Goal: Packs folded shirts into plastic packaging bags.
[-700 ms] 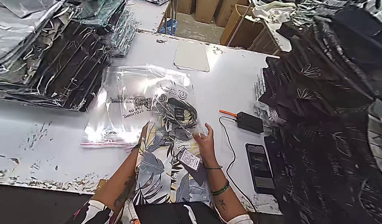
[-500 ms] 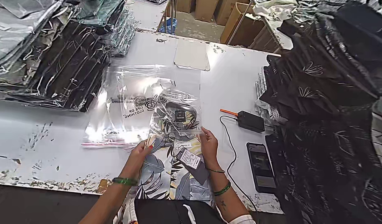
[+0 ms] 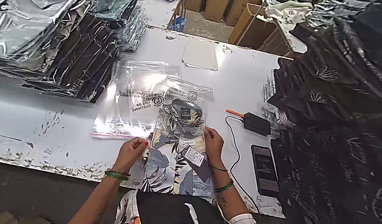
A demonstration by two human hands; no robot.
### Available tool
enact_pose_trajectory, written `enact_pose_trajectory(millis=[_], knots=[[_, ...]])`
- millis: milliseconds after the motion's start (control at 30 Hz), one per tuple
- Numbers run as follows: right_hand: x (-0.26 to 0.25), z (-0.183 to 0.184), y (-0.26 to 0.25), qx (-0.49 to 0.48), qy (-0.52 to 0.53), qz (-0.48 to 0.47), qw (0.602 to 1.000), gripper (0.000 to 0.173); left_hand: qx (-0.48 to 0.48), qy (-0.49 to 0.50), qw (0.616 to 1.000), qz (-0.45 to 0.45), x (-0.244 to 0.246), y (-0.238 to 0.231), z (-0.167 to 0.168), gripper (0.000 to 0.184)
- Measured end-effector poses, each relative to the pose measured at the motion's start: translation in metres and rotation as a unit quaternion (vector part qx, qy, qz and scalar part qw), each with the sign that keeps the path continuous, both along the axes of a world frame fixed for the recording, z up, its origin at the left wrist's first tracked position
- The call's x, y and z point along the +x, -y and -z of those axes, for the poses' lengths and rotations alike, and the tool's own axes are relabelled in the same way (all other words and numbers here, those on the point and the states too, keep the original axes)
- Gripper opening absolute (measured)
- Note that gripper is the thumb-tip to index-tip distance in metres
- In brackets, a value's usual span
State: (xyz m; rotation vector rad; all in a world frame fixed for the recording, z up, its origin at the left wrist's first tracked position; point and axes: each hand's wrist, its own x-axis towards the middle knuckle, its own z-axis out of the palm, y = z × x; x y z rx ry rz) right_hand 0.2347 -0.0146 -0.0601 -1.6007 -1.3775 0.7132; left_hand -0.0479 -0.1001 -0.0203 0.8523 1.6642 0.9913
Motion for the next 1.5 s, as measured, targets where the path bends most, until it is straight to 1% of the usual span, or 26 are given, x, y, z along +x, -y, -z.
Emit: enact_pose_trajectory(millis=[67,133,233,267,333,367,400,500,567,667,733,767,800,900,967,1033,1067,1133,1167,1200,1233,1300,1367,1400,1467,1500], knots=[[0.0,0.001,-0.003,0.005,0.014,-0.01,1.0,0.024,0.058,-0.128,0.99,-0.002,0.002,-0.004,-0.002,0.012],[0.0,0.001,-0.003,0.005,0.022,-0.008,1.0,0.023,0.12,-0.22,0.968,0.006,0.015,-0.005,-0.01,0.018],[-0.002,0.002,-0.002,0.019,0.037,0.0,0.999,0.023,0.143,-0.249,0.957,0.046,0.03,-0.01,-0.011,0.025],[-0.002,0.003,-0.002,0.022,0.04,0.0,0.999,0.023,0.119,-0.232,0.961,0.094,0.028,-0.01,-0.013,0.038],[-0.002,0.004,-0.002,0.022,0.038,-0.005,0.999,0.024,0.056,-0.194,0.961,0.189,0.021,-0.01,-0.014,0.084],[-0.001,0.004,-0.002,0.022,0.037,-0.006,0.999,0.025,0.046,-0.189,0.96,0.2,0.016,-0.009,-0.011,0.094],[-0.001,0.004,-0.003,0.022,0.036,-0.006,0.999,0.024,0.046,-0.184,0.964,0.188,0.011,-0.006,-0.008,0.095],[-0.002,0.006,-0.002,0.036,0.036,-0.002,0.999,0.023,0.024,-0.158,0.978,0.135,-0.009,0.001,-0.001,0.077],[-0.002,0.006,-0.002,0.04,0.038,-0.002,0.998,0.023,0.033,-0.154,0.978,0.137,-0.013,0.004,-0.003,0.066],[-0.001,0.006,-0.003,0.037,0.042,-0.004,0.998,0.023,0.074,-0.199,0.95,0.231,-0.013,0.006,-0.006,0.068],[-0.001,0.006,-0.003,0.034,0.044,-0.006,0.998,0.024,0.053,-0.205,0.928,0.305,-0.013,0.005,-0.008,0.074],[-0.001,0.005,-0.002,0.032,0.045,-0.007,0.998,0.024,0.05,-0.219,0.925,0.306,-0.01,0.005,-0.006,0.074],[-0.001,0.005,-0.003,0.033,0.045,-0.009,0.998,0.023,0.06,-0.242,0.927,0.279,-0.006,0.005,-0.003,0.069],[0.0,0.007,-0.002,0.039,0.047,-0.011,0.998,0.024,0.134,-0.297,0.935,0.139,-0.001,0.007,0.011,0.039],[0.0,0.007,-0.002,0.037,0.047,-0.009,0.998,0.024,0.153,-0.282,0.944,0.083,-0.006,0.008,0.019,0.029],[0.0,0.007,-0.003,0.034,0.041,-0.006,0.999,0.024,0.117,-0.196,0.973,0.029,-0.01,0.01,0.019,0.027],[0.0,0.006,-0.003,0.033,0.039,-0.006,0.999,0.024,0.096,-0.132,0.986,-0.027,-0.008,0.009,0.018,0.023],[-0.001,0.007,-0.003,0.034,0.04,-0.005,0.999,0.023,0.087,-0.012,0.987,-0.136,-0.004,0.006,0.009,0.012],[-0.001,0.007,-0.003,0.032,0.041,-0.006,0.999,0.023,0.117,0.007,0.981,-0.155,-0.001,0.006,0.007,0.009],[-0.001,0.007,-0.003,0.033,0.043,-0.007,0.998,0.023,0.17,-0.015,0.976,-0.137,0.003,0.008,0.008,0.007],[-0.001,0.008,-0.004,0.035,0.043,-0.008,0.998,0.023,0.234,-0.075,0.966,-0.081,0.005,0.011,0.012,0.014],[0.0,0.01,-0.004,0.037,0.046,-0.009,0.998,0.023,0.346,-0.244,0.904,0.069,0.013,0.01,0.018,0.024],[0.001,0.01,-0.004,0.037,0.051,-0.01,0.998,0.023,0.357,-0.369,0.841,0.171,0.023,0.005,0.02,0.027],[0.001,0.009,-0.004,0.036,0.05,-0.011,0.998,0.024,0.327,-0.377,0.838,0.222,0.025,0.003,0.018,0.031],[0.0,0.008,-0.005,0.037,0.048,-0.01,0.998,0.025,0.257,-0.312,0.866,0.296,0.019,-0.005,0.016,0.038],[0.0,0.008,-0.004,0.039,0.048,-0.009,0.998,0.025,0.235,-0.268,0.885,0.301,0.014,-0.01,0.014,0.037]])
